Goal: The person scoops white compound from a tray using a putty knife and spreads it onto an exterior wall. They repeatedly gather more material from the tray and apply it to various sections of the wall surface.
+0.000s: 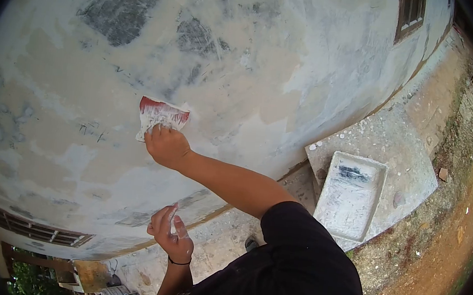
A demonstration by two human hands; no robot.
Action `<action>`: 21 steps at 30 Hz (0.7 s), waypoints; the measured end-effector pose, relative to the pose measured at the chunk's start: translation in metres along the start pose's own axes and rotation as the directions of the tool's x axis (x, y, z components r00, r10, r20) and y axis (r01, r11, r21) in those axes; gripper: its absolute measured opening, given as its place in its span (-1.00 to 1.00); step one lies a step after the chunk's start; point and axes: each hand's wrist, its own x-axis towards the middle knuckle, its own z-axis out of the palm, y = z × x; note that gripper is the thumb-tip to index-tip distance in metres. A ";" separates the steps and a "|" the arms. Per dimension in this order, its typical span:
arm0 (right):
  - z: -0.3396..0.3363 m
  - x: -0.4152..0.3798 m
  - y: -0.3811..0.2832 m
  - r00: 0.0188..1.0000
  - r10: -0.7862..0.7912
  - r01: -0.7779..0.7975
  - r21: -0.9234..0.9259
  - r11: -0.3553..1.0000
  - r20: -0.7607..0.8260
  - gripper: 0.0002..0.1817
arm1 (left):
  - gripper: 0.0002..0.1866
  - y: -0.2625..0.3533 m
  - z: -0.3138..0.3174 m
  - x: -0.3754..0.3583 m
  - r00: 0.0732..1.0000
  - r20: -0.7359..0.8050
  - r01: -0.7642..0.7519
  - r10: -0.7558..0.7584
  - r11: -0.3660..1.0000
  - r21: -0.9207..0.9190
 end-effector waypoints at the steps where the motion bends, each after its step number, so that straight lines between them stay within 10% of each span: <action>1: -0.005 -0.009 -0.014 0.993 0.034 -0.044 0.092 0.995 0.109 -0.84 | -0.75 -0.002 -0.003 -0.003 1.000 -0.012 -0.002 0.002 1.000 0.000; 9: -0.094 -0.044 -0.019 0.633 0.613 -0.774 0.420 0.474 0.473 -0.82 | -0.72 -0.060 -0.031 -0.036 0.994 -0.089 -0.075 0.062 0.985 -0.154; 14: -0.145 -0.079 -0.039 0.334 0.849 -0.812 0.582 0.039 0.409 -0.77 | -0.73 -0.095 -0.044 -0.055 0.992 -0.051 -0.128 0.118 0.944 -0.304; 21: -0.192 -0.136 -0.070 0.158 0.937 -0.953 0.296 0.062 0.311 -0.81 | -0.75 -0.101 -0.043 -0.062 0.979 0.103 -0.114 0.177 0.888 -0.445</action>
